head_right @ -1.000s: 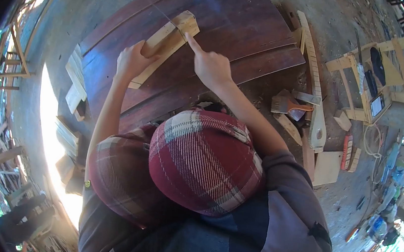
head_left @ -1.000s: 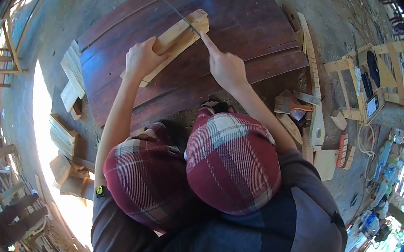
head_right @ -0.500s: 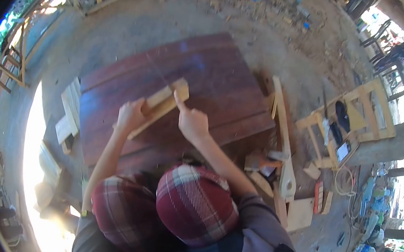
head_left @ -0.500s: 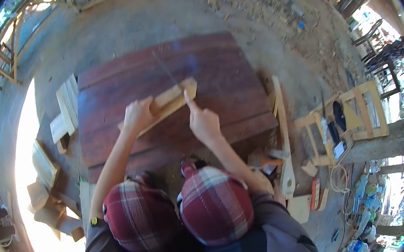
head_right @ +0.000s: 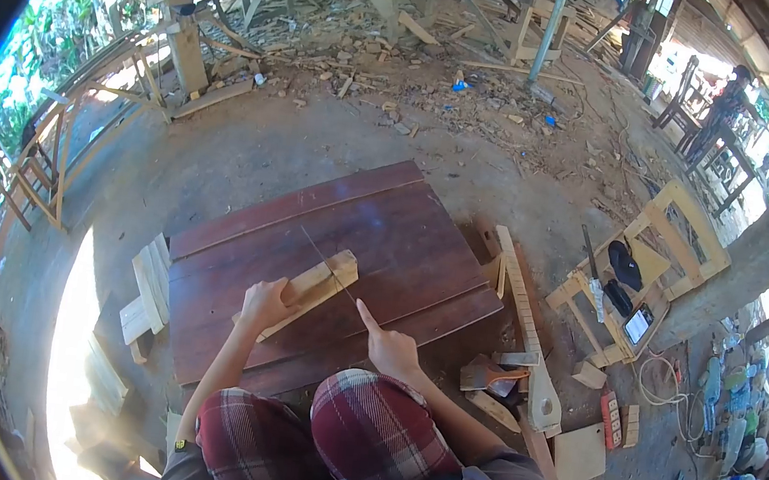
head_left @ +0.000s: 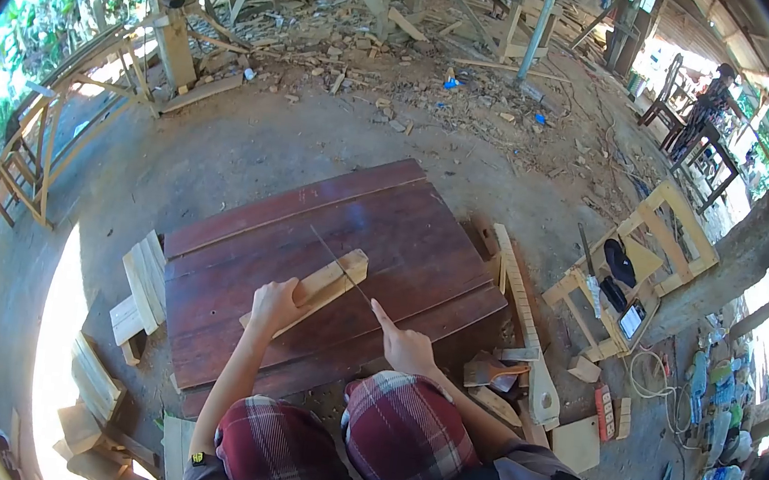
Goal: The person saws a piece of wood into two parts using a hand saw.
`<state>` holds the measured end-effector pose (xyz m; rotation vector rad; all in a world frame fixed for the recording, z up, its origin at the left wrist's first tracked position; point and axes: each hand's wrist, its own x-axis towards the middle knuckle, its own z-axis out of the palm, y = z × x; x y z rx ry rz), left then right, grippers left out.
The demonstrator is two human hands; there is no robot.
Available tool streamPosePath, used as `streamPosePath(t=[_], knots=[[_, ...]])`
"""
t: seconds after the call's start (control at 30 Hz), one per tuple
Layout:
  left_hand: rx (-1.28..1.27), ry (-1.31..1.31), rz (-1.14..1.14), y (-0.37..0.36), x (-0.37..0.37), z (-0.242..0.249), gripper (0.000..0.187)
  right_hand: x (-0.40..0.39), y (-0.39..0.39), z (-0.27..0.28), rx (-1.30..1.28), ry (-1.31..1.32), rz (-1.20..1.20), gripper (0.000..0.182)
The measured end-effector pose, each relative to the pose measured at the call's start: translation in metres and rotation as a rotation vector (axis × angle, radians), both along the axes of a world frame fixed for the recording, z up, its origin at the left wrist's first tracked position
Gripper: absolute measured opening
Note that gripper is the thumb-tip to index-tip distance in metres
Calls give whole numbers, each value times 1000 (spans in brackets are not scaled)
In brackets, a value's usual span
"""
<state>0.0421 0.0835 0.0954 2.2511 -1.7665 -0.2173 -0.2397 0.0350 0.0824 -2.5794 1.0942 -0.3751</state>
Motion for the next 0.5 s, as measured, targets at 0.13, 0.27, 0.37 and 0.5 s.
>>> streamPosePath(t=[0.13, 0.27, 0.37, 0.5], knots=[[16, -25, 25, 1, -1, -5, 42, 54, -31, -15, -76, -85, 12, 64], [24, -6, 72, -2, -3, 2, 43, 59, -35, -21, -72, -81, 23, 65], [42, 1, 104, 1, -5, 1, 43, 26, -22, -26, -7, -92, 23, 67], [41, 19, 102, 0, -4, 2, 43, -20, 3, -32, 19, -25, 21, 70]])
